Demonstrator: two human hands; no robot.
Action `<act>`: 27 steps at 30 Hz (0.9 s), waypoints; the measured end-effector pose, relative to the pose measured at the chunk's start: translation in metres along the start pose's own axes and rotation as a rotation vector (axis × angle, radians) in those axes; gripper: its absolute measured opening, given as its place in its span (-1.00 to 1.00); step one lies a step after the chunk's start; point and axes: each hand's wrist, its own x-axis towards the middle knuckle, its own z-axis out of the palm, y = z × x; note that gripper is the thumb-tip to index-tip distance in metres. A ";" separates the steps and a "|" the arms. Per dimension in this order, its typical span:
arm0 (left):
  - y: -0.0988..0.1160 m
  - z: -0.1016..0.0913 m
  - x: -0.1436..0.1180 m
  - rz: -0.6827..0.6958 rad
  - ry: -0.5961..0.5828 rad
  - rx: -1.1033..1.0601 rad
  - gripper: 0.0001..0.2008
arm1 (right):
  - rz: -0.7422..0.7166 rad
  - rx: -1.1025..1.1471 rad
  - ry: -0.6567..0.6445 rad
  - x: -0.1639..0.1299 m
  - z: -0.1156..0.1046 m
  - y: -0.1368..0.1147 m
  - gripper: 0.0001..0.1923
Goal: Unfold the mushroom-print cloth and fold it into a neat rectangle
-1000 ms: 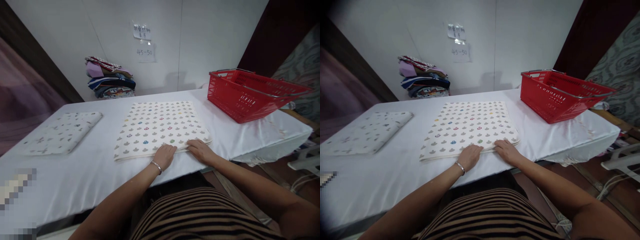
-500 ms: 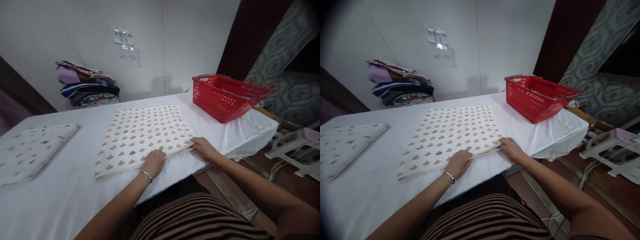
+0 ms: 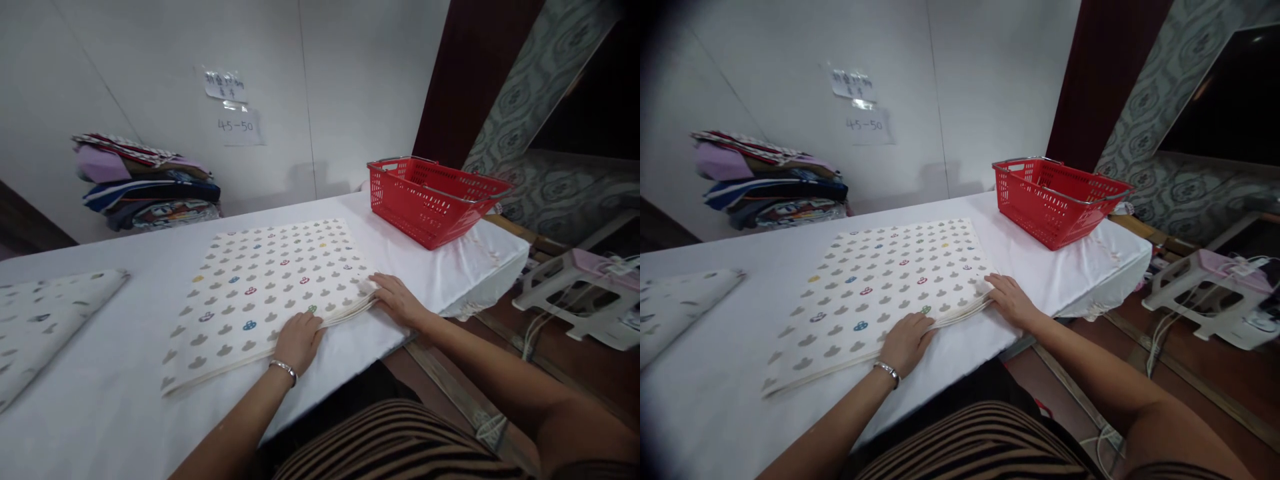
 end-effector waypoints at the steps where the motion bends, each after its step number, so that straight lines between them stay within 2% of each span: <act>1: 0.000 0.000 0.000 -0.003 0.002 -0.003 -0.81 | 0.006 -0.013 0.014 0.000 0.002 -0.001 -0.88; 6: 0.000 0.001 -0.001 -0.012 0.011 -0.005 -0.82 | 0.039 -0.064 0.044 0.004 0.009 -0.007 -0.86; 18: -0.002 0.005 0.000 -0.035 0.025 -0.025 -0.80 | 0.078 -0.137 0.106 0.014 0.009 -0.016 -0.81; 27: -0.003 0.008 0.002 -0.080 0.027 -0.046 -0.80 | -0.009 -0.060 0.030 0.014 0.010 -0.026 -0.76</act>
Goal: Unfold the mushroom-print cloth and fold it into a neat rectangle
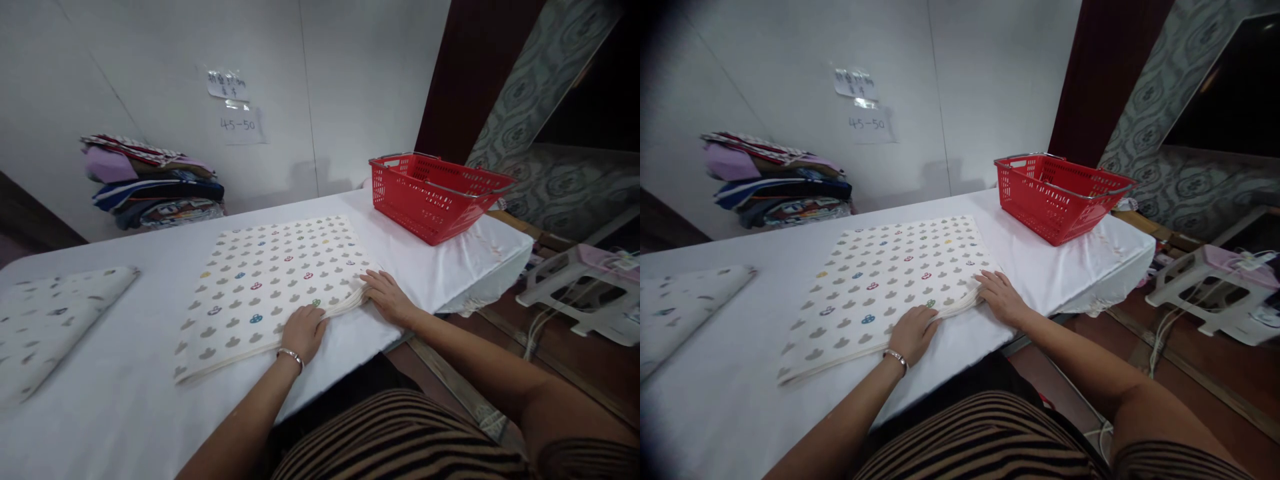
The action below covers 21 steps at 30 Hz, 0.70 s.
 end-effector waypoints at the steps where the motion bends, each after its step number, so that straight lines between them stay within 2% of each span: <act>1: 0.000 0.000 0.000 -0.006 -0.009 0.000 -0.79 | -0.009 0.012 -0.010 -0.001 0.000 -0.001 -0.76; 14: 0.001 0.000 0.000 -0.004 -0.025 0.010 -0.78 | -0.071 -0.004 0.042 0.000 0.001 -0.004 -0.85; 21: 0.003 -0.002 0.000 -0.011 -0.050 0.024 -0.79 | -0.090 0.037 0.024 -0.005 0.002 -0.003 -0.85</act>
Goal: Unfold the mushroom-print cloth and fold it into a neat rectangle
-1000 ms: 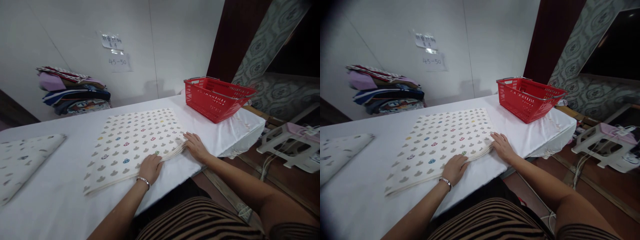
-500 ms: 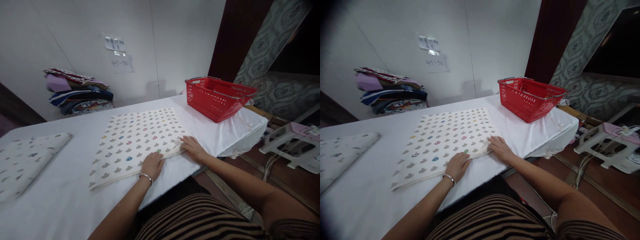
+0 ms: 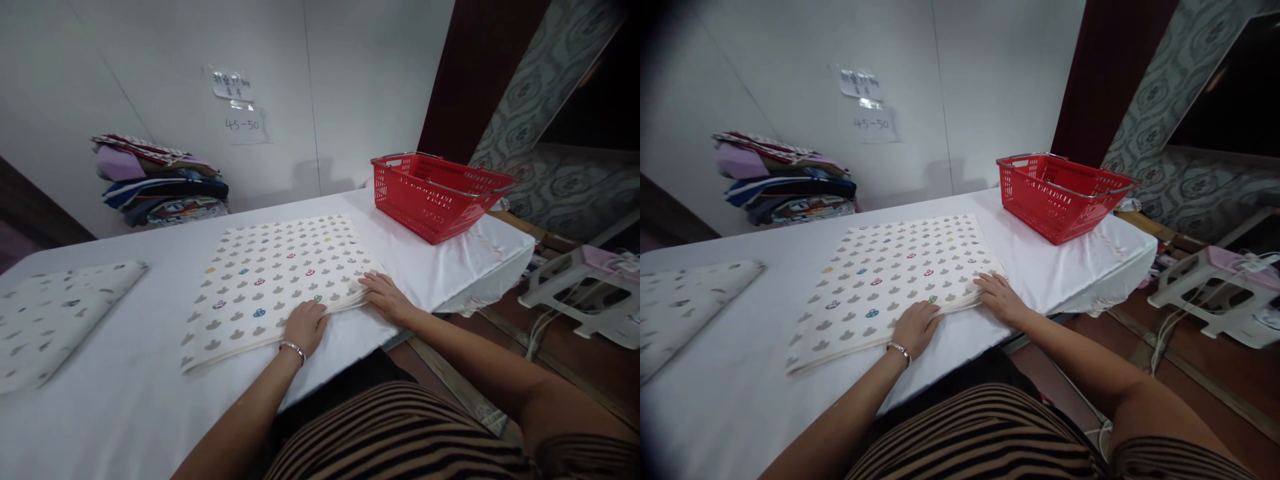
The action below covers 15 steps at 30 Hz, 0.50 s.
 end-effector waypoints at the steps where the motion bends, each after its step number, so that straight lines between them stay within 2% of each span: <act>1: 0.000 0.000 0.000 0.006 0.002 0.004 -0.79 | -0.002 0.011 0.000 -0.001 -0.002 0.000 -0.85; 8: 0.004 -0.001 -0.003 0.046 0.005 0.054 -0.82 | -0.015 0.020 -0.041 -0.006 -0.019 -0.001 -0.81; 12: 0.006 -0.002 -0.004 0.058 -0.004 0.071 -0.83 | -0.058 0.002 -0.062 -0.007 -0.020 -0.003 -0.81; 15: 0.007 -0.003 -0.005 0.064 -0.006 0.073 -0.84 | -0.063 -0.014 -0.025 -0.007 -0.018 -0.004 -0.79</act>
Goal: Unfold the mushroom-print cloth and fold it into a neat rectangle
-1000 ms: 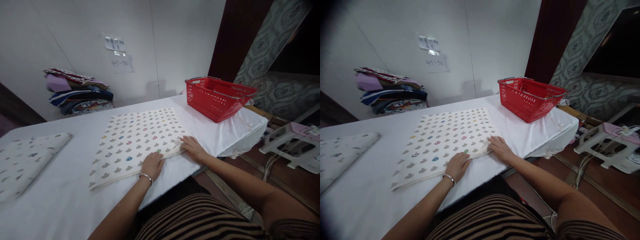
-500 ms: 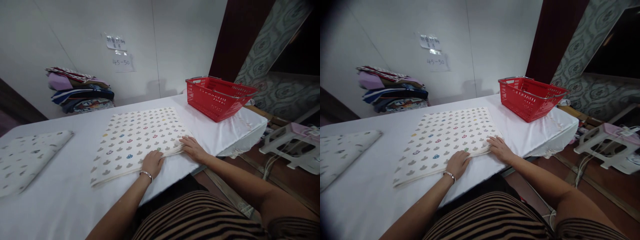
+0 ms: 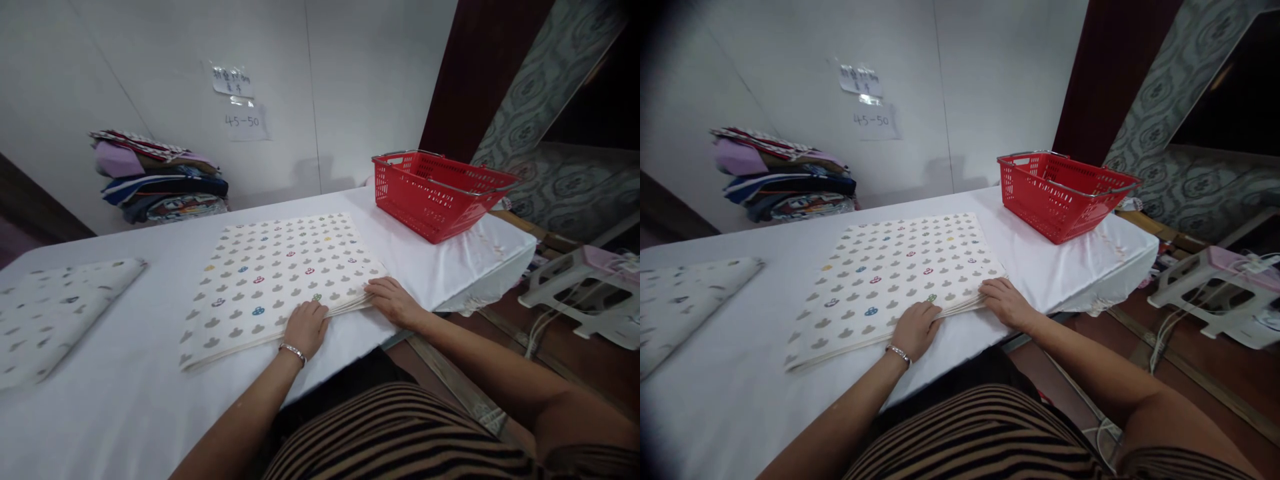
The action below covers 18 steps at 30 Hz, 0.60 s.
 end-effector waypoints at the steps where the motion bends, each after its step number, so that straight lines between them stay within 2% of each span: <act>1: 0.000 0.000 0.000 0.000 0.000 0.000 -0.84 | 0.006 -0.007 0.016 0.000 0.000 0.000 -0.78; 7: 0.002 0.000 0.000 0.008 -0.022 0.017 -0.85 | 0.009 0.032 0.037 0.002 0.001 0.000 -0.78; 11: 0.003 -0.002 0.001 0.024 -0.031 0.030 -0.82 | 0.033 0.068 0.002 0.004 0.001 0.001 -0.79; 18: 0.015 -0.002 0.022 0.113 -0.111 0.065 -0.83 | 0.115 0.084 -0.066 0.008 0.002 0.001 -0.85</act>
